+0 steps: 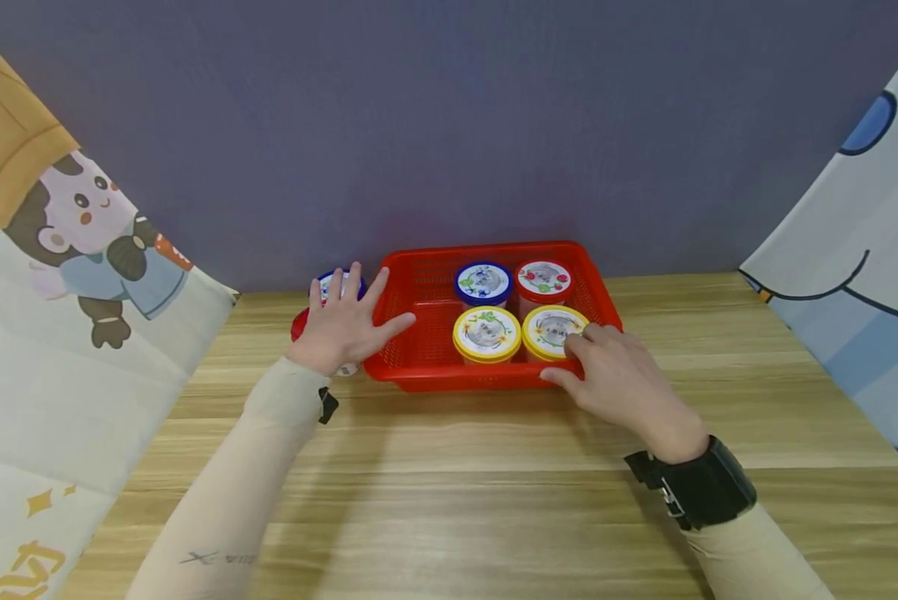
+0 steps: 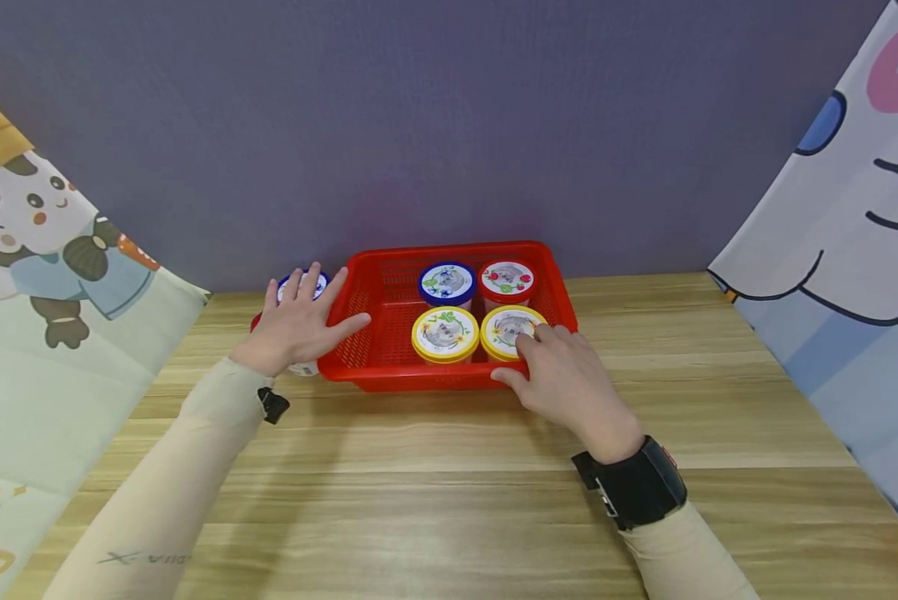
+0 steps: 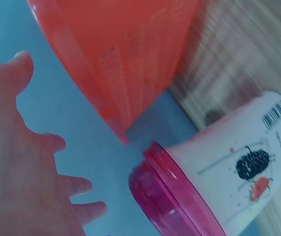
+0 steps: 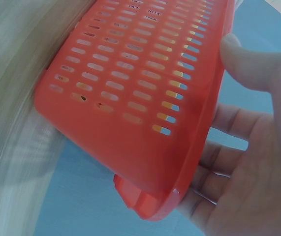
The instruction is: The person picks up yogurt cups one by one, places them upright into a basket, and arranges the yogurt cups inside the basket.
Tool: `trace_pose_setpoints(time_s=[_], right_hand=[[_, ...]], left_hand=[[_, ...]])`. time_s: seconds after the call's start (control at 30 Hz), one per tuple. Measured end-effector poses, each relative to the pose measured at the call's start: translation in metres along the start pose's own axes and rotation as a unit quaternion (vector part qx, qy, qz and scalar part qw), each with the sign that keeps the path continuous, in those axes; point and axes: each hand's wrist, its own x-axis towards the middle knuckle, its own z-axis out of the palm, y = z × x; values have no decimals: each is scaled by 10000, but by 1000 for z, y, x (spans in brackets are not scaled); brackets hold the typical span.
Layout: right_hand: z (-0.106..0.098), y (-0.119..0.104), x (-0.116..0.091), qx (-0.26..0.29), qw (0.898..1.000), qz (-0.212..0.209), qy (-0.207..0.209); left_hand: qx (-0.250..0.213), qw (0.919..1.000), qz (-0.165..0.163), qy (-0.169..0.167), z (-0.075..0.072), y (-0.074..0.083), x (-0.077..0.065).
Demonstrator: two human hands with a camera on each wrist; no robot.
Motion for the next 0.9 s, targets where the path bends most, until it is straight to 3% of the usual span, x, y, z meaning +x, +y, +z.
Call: trace_pose_setpoints(time_s=[0.9], right_hand=[[0, 0, 1, -23, 10000, 15, -13]], left_hand=[[-46, 9995, -217, -236, 10, -44, -2]])
